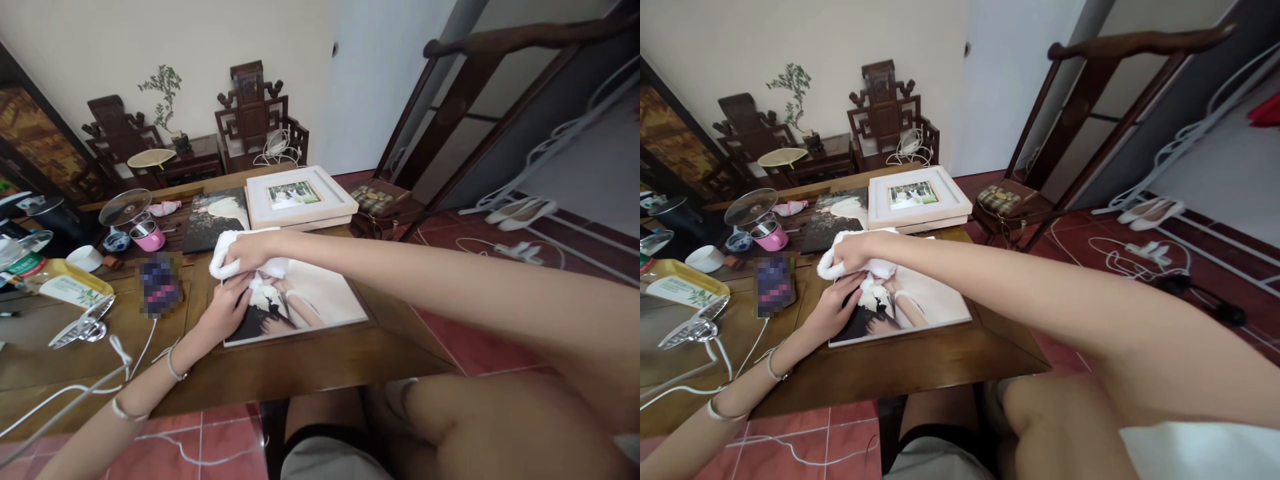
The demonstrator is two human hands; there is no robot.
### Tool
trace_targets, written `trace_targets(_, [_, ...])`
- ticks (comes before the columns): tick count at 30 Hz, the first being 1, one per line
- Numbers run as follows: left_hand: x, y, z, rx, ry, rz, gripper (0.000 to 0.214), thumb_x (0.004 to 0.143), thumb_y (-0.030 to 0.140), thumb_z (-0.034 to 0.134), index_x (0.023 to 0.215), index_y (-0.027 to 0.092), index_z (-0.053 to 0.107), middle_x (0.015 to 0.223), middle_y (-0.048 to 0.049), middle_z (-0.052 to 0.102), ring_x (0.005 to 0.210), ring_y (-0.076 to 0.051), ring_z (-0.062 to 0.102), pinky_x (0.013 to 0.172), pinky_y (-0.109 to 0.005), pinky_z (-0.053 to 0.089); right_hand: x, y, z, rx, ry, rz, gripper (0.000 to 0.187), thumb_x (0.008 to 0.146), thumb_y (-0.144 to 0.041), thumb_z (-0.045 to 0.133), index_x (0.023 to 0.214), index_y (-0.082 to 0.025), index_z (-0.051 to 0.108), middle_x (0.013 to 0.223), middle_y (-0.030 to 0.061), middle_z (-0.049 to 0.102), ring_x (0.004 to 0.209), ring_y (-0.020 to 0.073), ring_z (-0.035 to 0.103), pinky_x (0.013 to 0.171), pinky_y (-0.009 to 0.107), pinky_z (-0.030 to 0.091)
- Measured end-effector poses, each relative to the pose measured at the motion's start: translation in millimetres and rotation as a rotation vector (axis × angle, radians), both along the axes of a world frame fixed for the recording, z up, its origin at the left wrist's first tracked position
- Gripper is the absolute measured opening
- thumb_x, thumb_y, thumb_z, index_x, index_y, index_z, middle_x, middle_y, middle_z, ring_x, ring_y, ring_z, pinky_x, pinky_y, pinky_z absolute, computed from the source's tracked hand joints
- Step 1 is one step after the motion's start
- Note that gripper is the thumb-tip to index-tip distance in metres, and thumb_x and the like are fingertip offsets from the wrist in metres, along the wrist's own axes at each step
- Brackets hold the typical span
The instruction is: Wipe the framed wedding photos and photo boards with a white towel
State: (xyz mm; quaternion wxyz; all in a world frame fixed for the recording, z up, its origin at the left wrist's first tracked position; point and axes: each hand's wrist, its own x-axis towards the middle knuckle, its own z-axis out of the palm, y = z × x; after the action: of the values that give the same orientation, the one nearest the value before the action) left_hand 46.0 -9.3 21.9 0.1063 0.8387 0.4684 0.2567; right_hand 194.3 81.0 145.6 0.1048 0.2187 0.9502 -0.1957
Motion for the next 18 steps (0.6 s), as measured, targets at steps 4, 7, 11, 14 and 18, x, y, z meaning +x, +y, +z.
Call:
trace_targets(4, [-6.1, 2.0, -2.9, 0.020, -0.021, -0.023, 0.040, 0.098, 0.026, 0.042, 0.134, 0.017, 0.058, 0.139, -0.0137, 0.059, 0.133, -0.028, 0.051, 0.111, -0.050, 0.041, 30.2, 5.0, -3.6, -0.091, -0.023, -0.084, 0.033, 0.081, -0.014, 0.050, 0.106, -0.014, 0.071, 0.095, 0.0059, 0.073, 0.079, 0.0171, 0.061, 0.067, 0.024, 0.040])
trace_targets(7, [-11.0, 4.6, -7.1, 0.043, -0.040, -0.048, 0.042, 0.098, 0.026, 0.041, 0.137, 0.018, 0.055, 0.144, -0.0121, 0.053, 0.139, -0.026, 0.044, 0.116, -0.050, 0.035, 64.4, 9.3, -13.2, -0.149, -0.006, -0.122, 0.046, 0.076, -0.006, 0.045, 0.112, -0.015, 0.070, 0.106, 0.0056, 0.073, 0.089, 0.0187, 0.063, 0.078, 0.025, 0.044])
trace_targets(11, [-11.4, 6.5, -10.3, 0.035, -0.034, -0.033, 0.043, 0.099, 0.025, 0.040, 0.140, 0.018, 0.053, 0.147, -0.0115, 0.050, 0.140, -0.024, 0.042, 0.118, -0.049, 0.033, 119.3, 14.4, -29.6, -0.094, 0.042, -0.243, 0.057, 0.068, -0.002, 0.043, 0.116, -0.015, 0.070, 0.118, 0.0072, 0.070, 0.105, 0.0218, 0.063, 0.092, 0.029, 0.044])
trace_targets(14, [-9.0, 7.1, -9.8, 0.028, -0.022, -0.024, 0.043, 0.099, 0.025, 0.039, 0.139, 0.017, 0.053, 0.146, -0.0120, 0.051, 0.140, -0.024, 0.042, 0.118, -0.050, 0.032, 153.9, 13.0, -40.0, -0.068, 0.039, -0.316, 0.057, 0.066, -0.004, 0.043, 0.114, -0.014, 0.070, 0.114, 0.0097, 0.071, 0.105, 0.0249, 0.064, 0.095, 0.033, 0.044])
trace_targets(18, [-8.2, 8.5, -9.0, 0.026, -0.033, -0.043, 0.043, 0.099, 0.024, 0.039, 0.139, 0.018, 0.054, 0.146, -0.0107, 0.051, 0.139, -0.024, 0.042, 0.118, -0.049, 0.032, 176.3, -13.2, -45.6, -0.059, -0.002, -0.367, 0.060, 0.064, -0.002, 0.043, 0.114, -0.018, 0.072, 0.106, 0.0086, 0.072, 0.100, 0.0255, 0.065, 0.093, 0.035, 0.047])
